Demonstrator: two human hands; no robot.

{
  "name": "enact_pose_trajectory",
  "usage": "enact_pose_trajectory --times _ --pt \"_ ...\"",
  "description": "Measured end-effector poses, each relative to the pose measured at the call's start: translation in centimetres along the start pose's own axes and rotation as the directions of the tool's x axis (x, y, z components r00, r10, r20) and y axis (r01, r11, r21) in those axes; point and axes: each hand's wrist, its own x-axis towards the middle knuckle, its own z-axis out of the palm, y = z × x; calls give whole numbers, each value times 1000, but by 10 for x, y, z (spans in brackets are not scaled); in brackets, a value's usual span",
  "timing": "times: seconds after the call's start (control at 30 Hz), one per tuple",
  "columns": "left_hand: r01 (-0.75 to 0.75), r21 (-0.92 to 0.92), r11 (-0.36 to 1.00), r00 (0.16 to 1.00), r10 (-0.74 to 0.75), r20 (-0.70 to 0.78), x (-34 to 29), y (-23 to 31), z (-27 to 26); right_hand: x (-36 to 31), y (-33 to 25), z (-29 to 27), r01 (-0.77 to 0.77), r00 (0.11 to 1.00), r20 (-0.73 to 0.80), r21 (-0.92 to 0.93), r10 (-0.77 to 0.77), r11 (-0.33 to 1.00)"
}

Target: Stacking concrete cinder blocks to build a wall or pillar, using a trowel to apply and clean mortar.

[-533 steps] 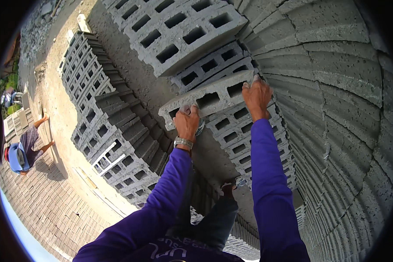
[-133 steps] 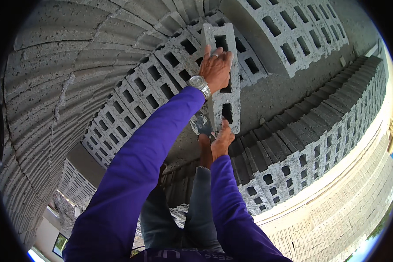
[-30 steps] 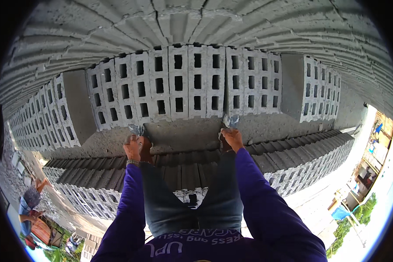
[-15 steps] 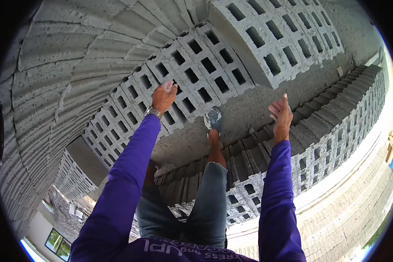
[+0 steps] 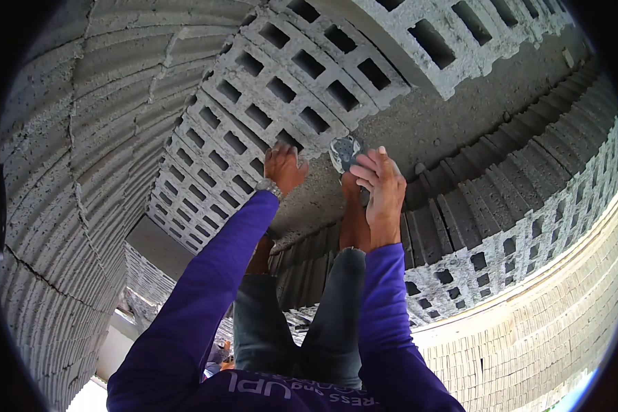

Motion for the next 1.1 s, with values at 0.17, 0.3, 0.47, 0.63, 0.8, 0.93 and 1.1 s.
enact_pose_trajectory --times 0.17,0.3,0.47,0.63,0.8,0.93,1.1 --pt "-279 200 939 945 305 -118 4 -2 44 -2 63 32 -33 997 53 -226 46 973" --pt "-207 92 974 959 220 -178 14 -5 60 -10 72 61 135 988 110 -300 -106 944" --pt "-199 64 978 952 209 -222 8 -21 71 -20 97 93 100 987 154 -430 -36 897" --pt "-209 80 975 971 216 -103 2 -30 75 -23 105 96 94 960 281 -395 23 914" --pt "-275 103 956 950 287 -123 -3 -30 63 -13 102 88 91 972 236 -380 2 920" --pt "-210 6 978 974 208 89 -10 -30 49 -8 85 80 85 978 209 -372 -6 924" --pt "-260 -22 965 964 259 -56 -5 -32 49 -7 81 80 138 973 219 -296 -73 945"
